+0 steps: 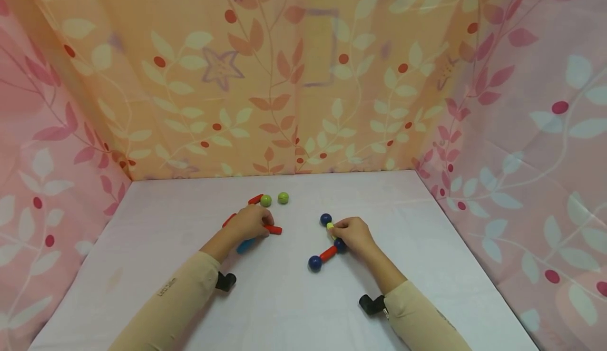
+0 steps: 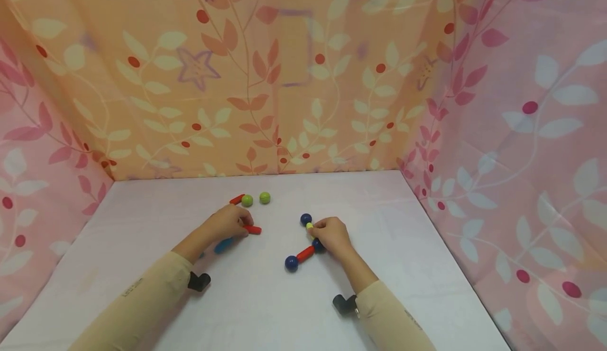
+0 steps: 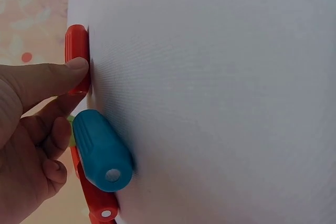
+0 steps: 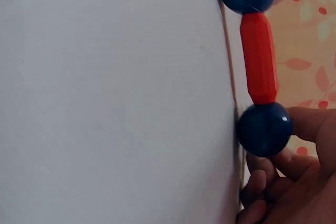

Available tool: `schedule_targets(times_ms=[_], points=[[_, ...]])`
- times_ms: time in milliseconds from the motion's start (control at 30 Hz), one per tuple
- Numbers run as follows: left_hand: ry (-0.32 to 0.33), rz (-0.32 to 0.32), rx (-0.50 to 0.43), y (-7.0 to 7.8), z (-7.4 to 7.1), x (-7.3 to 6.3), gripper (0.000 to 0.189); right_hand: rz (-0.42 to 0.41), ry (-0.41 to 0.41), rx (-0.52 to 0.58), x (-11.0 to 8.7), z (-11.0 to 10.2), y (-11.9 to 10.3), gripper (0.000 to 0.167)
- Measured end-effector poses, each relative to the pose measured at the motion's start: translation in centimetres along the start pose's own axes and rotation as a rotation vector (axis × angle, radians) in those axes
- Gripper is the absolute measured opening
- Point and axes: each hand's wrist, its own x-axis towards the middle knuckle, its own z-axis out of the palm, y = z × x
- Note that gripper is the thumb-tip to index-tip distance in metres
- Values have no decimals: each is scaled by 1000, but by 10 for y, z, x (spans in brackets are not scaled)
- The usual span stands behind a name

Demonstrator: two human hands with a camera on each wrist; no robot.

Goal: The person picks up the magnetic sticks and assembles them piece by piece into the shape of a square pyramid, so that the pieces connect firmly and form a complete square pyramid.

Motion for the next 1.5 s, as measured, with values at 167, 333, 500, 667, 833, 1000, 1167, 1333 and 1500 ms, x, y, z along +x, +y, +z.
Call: schedule_targets(times_ms=[167, 333, 500, 667, 833, 1000, 1167, 1333, 1500], points=[[-8, -23, 23, 2, 2, 1, 17, -24, -93, -21, 1, -6, 0, 24], [13, -17, 28, 9, 3, 3, 16, -88, -148, -71, 8, -12, 3, 24], [29, -22, 3, 20, 7, 6, 17, -82, -140, -66, 9, -14, 4, 23], [32, -44, -46, 32, 13, 16, 17, -23, -88, -19, 6, -10, 5, 23], [23, -54, -87, 40, 22, 28, 18, 16, -25, 5, 3, -4, 5, 23], [18, -37, -101, 46, 29, 36, 19, 26, 0, 20, 0, 0, 5, 24], [11, -39, -95, 50, 34, 43, 19, 21, 7, 22, -4, -1, 3, 23], [10, -41, -110, 53, 40, 48, 16, 17, -31, 18, -4, -5, 2, 23], [17, -20, -112, 58, 44, 51, 15, 31, -72, 2, -3, -9, 1, 24]])
